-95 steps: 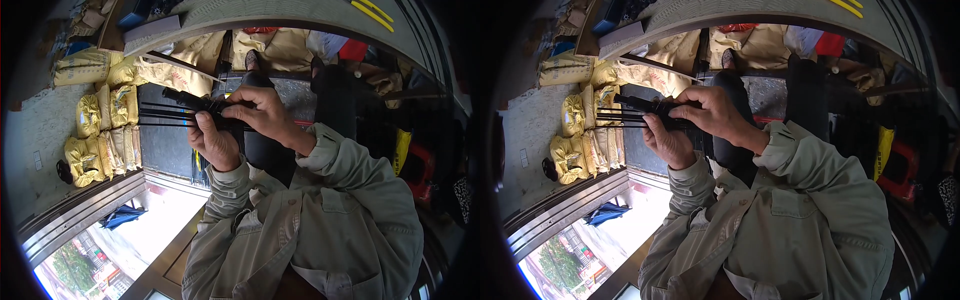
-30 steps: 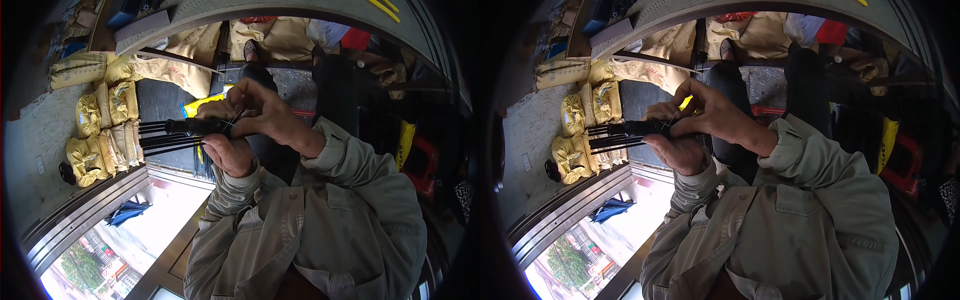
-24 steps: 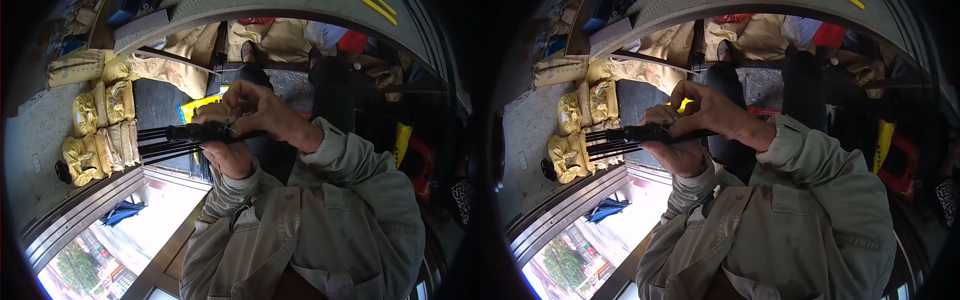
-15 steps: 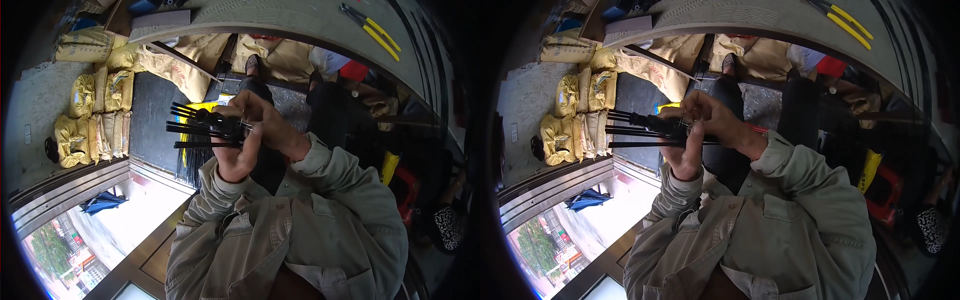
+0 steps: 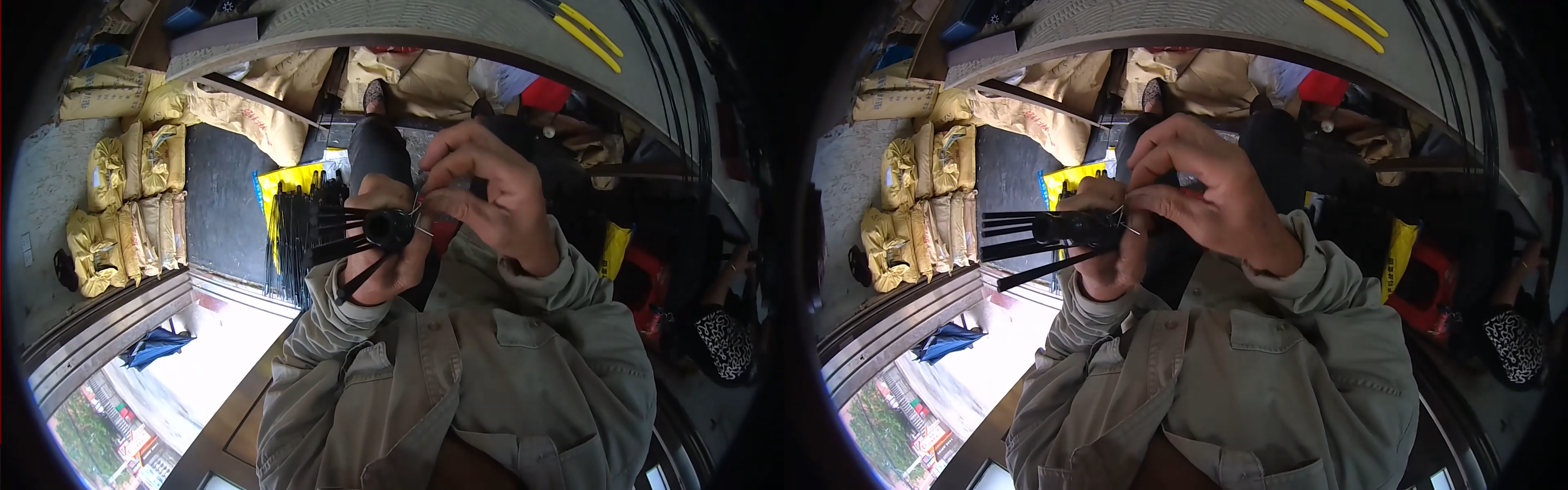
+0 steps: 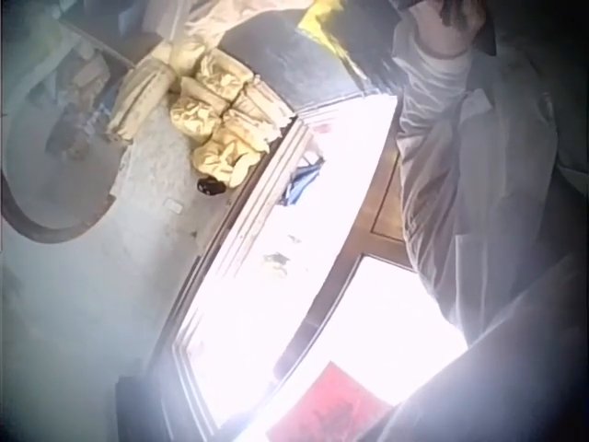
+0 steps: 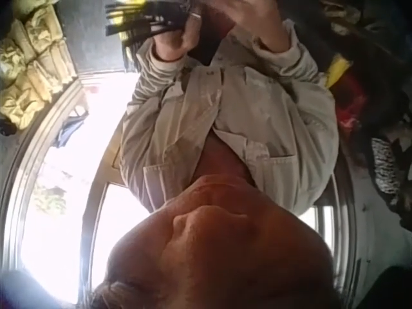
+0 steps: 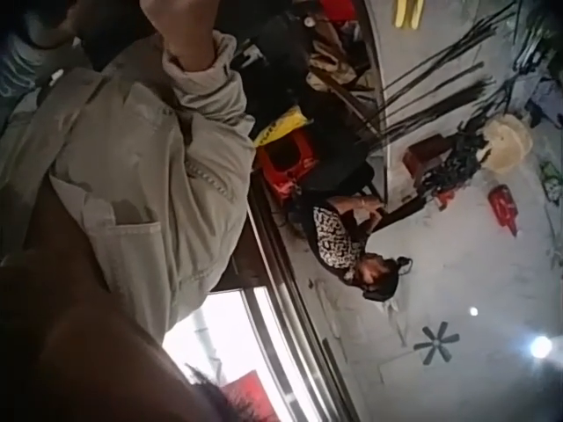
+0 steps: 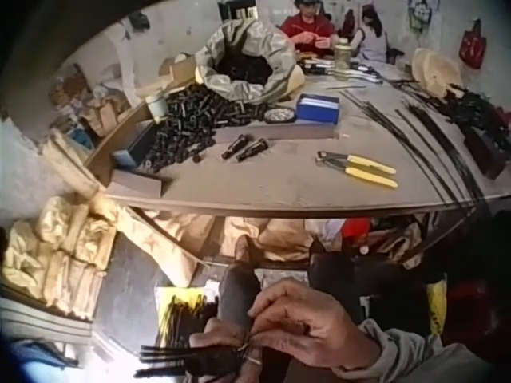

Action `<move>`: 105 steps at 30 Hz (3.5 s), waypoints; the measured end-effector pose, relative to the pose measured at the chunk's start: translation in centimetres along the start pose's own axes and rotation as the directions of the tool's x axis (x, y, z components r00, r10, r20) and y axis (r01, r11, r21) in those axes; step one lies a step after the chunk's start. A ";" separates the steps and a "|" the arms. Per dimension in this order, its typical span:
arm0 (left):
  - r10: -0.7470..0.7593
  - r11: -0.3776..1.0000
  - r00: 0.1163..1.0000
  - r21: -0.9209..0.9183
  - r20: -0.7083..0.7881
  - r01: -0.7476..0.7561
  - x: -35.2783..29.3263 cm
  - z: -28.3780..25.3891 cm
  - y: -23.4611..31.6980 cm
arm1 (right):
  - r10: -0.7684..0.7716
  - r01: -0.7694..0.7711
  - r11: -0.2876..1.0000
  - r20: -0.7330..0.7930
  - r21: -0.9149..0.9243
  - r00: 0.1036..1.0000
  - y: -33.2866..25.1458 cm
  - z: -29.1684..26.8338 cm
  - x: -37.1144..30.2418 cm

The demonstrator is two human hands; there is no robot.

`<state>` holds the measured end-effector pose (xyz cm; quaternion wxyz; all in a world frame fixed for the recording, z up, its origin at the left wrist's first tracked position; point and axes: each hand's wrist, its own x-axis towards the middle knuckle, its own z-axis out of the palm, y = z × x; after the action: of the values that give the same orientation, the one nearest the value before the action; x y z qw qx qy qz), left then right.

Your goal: The person gathers a bundle of rods by hand, aligns them on the table, and slides a plastic component onto the rods. They then use shears to cut a thin wire before setting the assembled component aside.

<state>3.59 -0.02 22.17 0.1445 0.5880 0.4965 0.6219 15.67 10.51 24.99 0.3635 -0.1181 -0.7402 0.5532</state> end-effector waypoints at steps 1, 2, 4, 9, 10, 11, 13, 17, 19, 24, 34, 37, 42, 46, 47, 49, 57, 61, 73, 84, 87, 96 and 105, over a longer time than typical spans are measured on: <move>0.009 1.000 1.000 -0.011 -0.003 -0.009 0.2 0.1 0.2 | -0.002 0.000 0.998 0.026 0.060 1.000 0.3 -0.1 0.2; 0.016 1.000 1.000 -0.016 -0.007 -0.016 0.2 0.0 0.4 | -0.002 0.000 0.998 0.029 0.065 1.000 0.2 0.2 -0.2; -0.001 1.000 1.000 -0.010 0.008 0.001 -0.2 -0.3 -0.1 | 0.010 -0.009 0.998 -0.008 0.069 1.000 -0.7 0.7 -1.2; -0.065 0.990 0.992 0.129 0.106 0.051 0.3 -0.6 0.5 | 0.034 -0.033 0.997 -0.016 0.068 0.999 -1.2 0.2 -1.3; -0.079 0.979 0.988 0.195 0.134 0.052 0.7 -0.5 0.7 | 0.020 -0.019 0.999 -0.030 0.036 0.999 -0.9 -0.8 -0.7; -0.045 0.985 0.989 0.169 0.140 0.021 0.6 -0.8 1.0 | -0.052 0.042 0.985 -0.059 -0.165 0.997 -0.2 -2.6 0.3; -0.307 0.936 0.947 -0.150 0.092 0.318 0.5 -1.3 0.8 | -0.247 0.086 0.744 -0.153 -0.663 0.957 2.2 -8.3 2.8; -0.385 0.894 0.913 -0.189 0.135 0.405 1.6 -1.8 0.3 | -0.366 -0.140 0.127 -0.177 -0.982 0.913 5.9 -17.4 4.8; -0.310 0.919 0.939 -0.205 0.147 0.336 2.8 -1.7 0.5 | -0.247 -0.118 0.038 -0.124 -0.992 0.961 7.3 -19.0 5.2; -0.267 0.923 0.953 -0.245 0.143 0.295 3.4 -1.6 1.0 | -0.239 0.001 -0.081 0.021 -0.997 0.971 7.3 -19.8 6.0; -0.167 0.960 0.949 -0.175 0.266 0.218 1.8 -3.6 1.2 | -0.080 0.331 0.479 0.336 -0.813 0.939 -4.2 -6.2 1.8; -0.109 0.973 0.953 -0.168 0.282 0.161 1.4 -3.6 1.1 | -0.253 0.568 0.090 0.533 -0.818 0.808 -5.2 -6.0 2.2; -0.098 0.958 0.954 -0.233 0.285 0.168 0.8 -3.0 1.0 | -0.311 0.673 0.036 0.632 -0.739 0.710 -5.4 -6.7 2.7; -0.086 0.946 0.926 -0.260 0.368 0.192 0.8 -3.1 1.0 | -0.167 0.752 -0.056 0.749 -0.656 0.641 -6.0 -8.1 3.3; -0.063 0.950 0.902 -0.251 0.427 0.185 1.2 -3.4 1.2 | -0.189 0.803 -0.113 0.806 -0.586 0.561 -6.6 -8.2 4.7; -0.030 0.956 0.868 -0.239 0.495 0.169 1.7 -3.7 1.4 | -0.219 0.872 -0.248 0.901 -0.422 0.374 -7.4 -8.4 6.9; 0.059 0.998 0.979 -0.047 0.195 -0.051 0.7 -3.2 -0.3 | -0.491 0.472 -0.282 0.548 -0.835 0.677 -3.1 -4.0 0.8; -0.057 0.989 0.990 -0.126 0.126 0.073 1.0 -3.2 -0.1 | -0.456 0.286 -0.181 0.338 -0.941 0.823 -1.5 -1.7 -1.9; -0.090 0.994 0.990 -0.047 0.107 0.096 0.6 -2.8 0.5 | -0.323 0.341 0.121 0.288 -0.932 0.901 -2.4 -2.7 -3.2; 0.168 0.876 0.821 -0.465 0.545 0.130 1.8 -4.2 -0.5 | 0.537 -0.324 0.843 0.672 -0.429 0.510 -6.8 -7.0 -0.4; 0.064 0.920 0.866 -0.365 0.496 0.141 0.8 -4.1 0.2 | 0.600 -0.600 0.737 0.711 -0.311 0.367 -7.2 -6.5 -1.2; 0.144 0.862 0.817 -0.476 0.559 0.174 0.9 -4.0 -0.7 | 0.565 -0.730 0.617 0.811 -0.294 0.150 -6.3 -7.3 -2.3; -0.060 0.923 0.874 -0.306 0.482 0.232 1.0 -3.8 0.6 | 0.387 0.104 0.779 0.604 -0.618 0.697 -6.0 -7.2 -2.7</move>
<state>0.24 -1.29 23.95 0.4097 0.6438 0.3707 0.5294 23.73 12.06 30.20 -0.0516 -0.0691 -0.9456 0.3137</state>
